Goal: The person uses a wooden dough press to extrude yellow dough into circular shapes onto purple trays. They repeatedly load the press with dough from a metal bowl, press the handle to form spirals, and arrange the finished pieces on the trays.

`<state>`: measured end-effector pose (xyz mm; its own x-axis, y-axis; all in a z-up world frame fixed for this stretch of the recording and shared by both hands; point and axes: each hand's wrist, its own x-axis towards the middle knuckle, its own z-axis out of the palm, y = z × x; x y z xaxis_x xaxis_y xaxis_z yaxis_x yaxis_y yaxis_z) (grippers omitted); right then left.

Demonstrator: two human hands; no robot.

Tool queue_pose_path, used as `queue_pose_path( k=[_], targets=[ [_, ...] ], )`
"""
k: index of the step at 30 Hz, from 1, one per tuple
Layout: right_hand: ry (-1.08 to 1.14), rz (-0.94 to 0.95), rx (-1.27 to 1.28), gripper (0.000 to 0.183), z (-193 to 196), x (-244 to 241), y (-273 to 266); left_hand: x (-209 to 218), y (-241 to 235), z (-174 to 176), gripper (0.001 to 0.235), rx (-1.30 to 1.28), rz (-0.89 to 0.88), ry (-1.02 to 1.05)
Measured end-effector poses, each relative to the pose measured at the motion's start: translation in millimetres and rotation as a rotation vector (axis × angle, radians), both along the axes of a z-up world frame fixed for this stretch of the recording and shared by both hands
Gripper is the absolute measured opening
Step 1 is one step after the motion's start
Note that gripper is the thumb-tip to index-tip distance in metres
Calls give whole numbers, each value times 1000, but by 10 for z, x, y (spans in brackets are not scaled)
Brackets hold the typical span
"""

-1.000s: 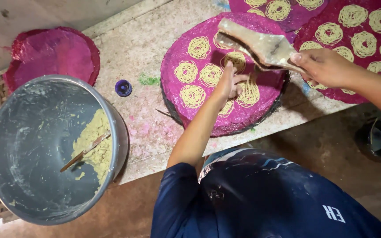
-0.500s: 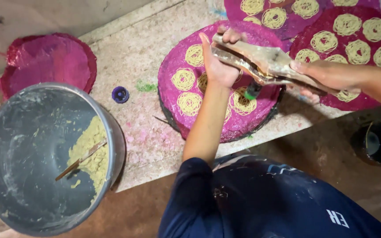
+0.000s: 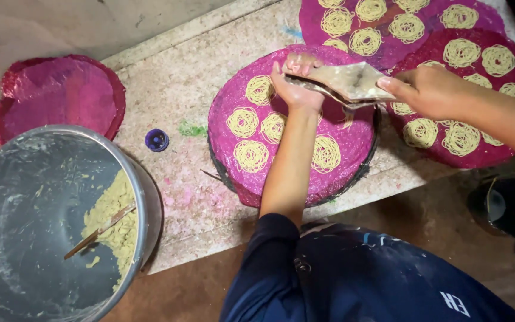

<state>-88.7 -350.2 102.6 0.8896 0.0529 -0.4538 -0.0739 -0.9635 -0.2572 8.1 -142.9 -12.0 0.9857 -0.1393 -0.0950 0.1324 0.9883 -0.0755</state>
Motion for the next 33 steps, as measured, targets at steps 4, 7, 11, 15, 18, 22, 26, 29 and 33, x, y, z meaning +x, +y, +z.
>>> queue_pose_path(
  k=[4,7,11,15,18,22,26,29,33],
  targets=[
    [-38,68,16,73,20,4,90,82,143,120,48,110,54,-18],
    [136,-72,34,73,70,-10,120,25,169,141,49,76,38,23],
    [88,-37,-127,70,278,87,-1,21,-37,230,47,47,53,85],
    [-31,-2,-69,70,279,90,79,182,32,337,43,81,111,82],
    [-2,-62,36,69,230,38,133,157,131,317,43,83,88,54],
    [124,-103,-72,74,247,25,53,50,-5,280,43,154,100,144],
    [4,-55,-127,71,248,101,-90,150,-162,400,41,189,117,181],
    [-132,-44,0,66,199,126,-116,258,-49,486,43,93,16,-43],
    [-125,-123,110,59,162,67,-168,235,83,277,58,417,-206,148]
  ],
)
